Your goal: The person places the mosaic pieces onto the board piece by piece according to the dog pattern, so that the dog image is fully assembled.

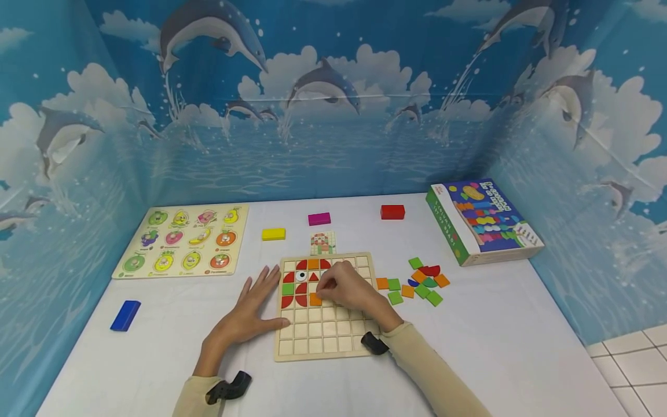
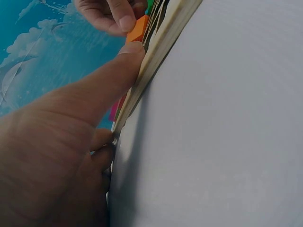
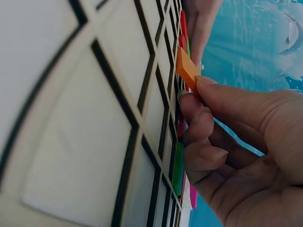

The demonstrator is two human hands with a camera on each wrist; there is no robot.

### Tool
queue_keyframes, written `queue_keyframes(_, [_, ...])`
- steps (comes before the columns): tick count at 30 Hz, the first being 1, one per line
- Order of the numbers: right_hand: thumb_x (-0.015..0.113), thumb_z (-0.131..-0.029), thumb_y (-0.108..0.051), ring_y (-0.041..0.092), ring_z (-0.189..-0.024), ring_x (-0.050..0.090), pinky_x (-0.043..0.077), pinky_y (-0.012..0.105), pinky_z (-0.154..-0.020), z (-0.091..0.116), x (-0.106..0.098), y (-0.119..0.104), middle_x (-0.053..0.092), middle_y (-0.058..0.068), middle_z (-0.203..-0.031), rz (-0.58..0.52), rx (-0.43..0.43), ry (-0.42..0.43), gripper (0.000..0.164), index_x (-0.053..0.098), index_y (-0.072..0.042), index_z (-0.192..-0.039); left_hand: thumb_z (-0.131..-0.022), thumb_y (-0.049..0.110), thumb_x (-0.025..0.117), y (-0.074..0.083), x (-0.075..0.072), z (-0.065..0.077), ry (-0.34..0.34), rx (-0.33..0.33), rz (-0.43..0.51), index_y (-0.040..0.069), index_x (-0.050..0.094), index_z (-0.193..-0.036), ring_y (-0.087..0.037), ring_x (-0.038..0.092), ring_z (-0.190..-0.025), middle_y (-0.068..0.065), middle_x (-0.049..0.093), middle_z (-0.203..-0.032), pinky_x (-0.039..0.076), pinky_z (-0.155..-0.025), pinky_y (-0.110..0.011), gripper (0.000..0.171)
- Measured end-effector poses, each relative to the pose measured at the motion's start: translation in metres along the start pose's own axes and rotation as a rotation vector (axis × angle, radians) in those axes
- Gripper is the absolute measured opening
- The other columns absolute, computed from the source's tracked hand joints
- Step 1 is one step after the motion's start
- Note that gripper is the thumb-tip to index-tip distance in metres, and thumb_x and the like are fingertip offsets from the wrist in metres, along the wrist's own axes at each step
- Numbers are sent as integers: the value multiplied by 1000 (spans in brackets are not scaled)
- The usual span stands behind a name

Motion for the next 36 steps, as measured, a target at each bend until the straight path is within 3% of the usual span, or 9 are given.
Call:
queue_keyframes(14, [85, -92, -2, 7, -72, 61, 56, 22, -64, -3, 7, -8, 77, -4, -83, 24, -28, -14, 7, 85, -7, -88, -86, 46, 91, -1, -1, -1, -2, -3, -15, 20, 23, -174, -17, -2, -168, 6, 14, -181, -8, -136, -50, 114])
queue_keyframes(23, [87, -91, -6, 7, -69, 56, 51, 21, -60, -3, 18, -17, 69, -6, -79, 30, -110, -47, 11, 86, -6, -102, -86, 46, 90, -1, 0, -1, -4, 9, -13, 19, 24, -174, -18, -2, -168, 5, 14, -181, -8, -136, -50, 113])
queue_keyframes(36, [89, -87, -4, 4, -67, 53, 49, 20, -59, -9, 26, -28, 65, -7, -75, 95, -143, -44, 11, 84, -5, -96, -87, 45, 90, 0, -1, 0, -7, 20, -13, 16, 23, -173, -20, -1, -169, 3, 14, -181, -7, -136, -51, 113])
Point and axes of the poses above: each hand's wrist, its own z-axis away from the middle knuckle, its own x-axis out of the palm, y = z × x, the point moved 9 cm from there along -z, towards the middle knuckle
